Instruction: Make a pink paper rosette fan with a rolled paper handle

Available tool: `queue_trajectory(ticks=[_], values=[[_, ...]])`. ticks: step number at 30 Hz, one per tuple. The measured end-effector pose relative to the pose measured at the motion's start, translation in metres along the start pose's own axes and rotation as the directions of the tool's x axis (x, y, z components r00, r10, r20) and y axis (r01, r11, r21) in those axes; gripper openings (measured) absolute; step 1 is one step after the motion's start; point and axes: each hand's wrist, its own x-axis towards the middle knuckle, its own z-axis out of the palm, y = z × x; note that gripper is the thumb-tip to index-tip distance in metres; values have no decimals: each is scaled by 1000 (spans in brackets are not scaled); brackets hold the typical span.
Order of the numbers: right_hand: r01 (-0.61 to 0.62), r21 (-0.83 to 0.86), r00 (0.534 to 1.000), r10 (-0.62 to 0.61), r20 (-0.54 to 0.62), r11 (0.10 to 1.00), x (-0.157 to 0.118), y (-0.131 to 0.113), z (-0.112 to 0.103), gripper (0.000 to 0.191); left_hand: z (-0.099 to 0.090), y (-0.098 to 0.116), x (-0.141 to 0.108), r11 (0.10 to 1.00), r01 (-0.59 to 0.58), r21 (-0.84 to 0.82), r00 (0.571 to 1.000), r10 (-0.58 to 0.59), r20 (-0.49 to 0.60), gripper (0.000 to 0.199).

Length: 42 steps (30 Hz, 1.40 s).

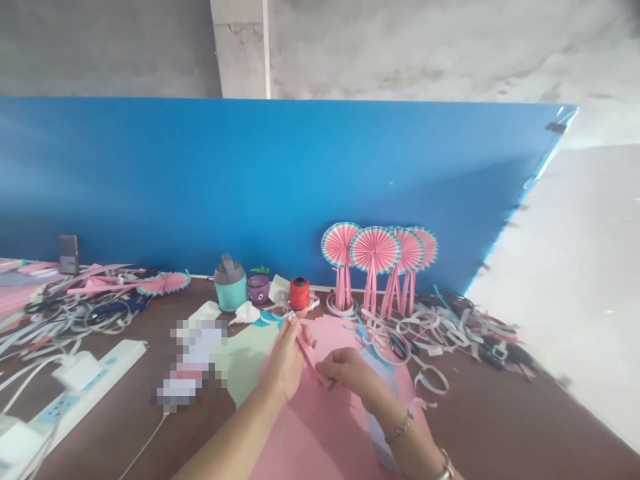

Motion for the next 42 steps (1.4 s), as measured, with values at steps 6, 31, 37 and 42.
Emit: queue_trajectory(ticks=[6, 31, 37, 42], values=[[2, -97, 999, -6, -38, 995, 1, 7, 1, 20, -7, -4, 2, 993, -68, 94, 997, 65, 35, 33], [48, -52, 996, -51, -71, 998, 7, 12, 2, 6, -6, 14, 4, 979, 81, -187, 994, -65, 88, 23], [255, -339, 938, -316, -139, 905, 9, 15, 4, 22, -11, 23, 7, 960, 113, -257, 984, -72, 164, 12], [615, -382, 739, -673, -27, 690, 7, 25, 13, 69, -15, 27, 5, 951, 126, -281, 976, -69, 205, 9]])
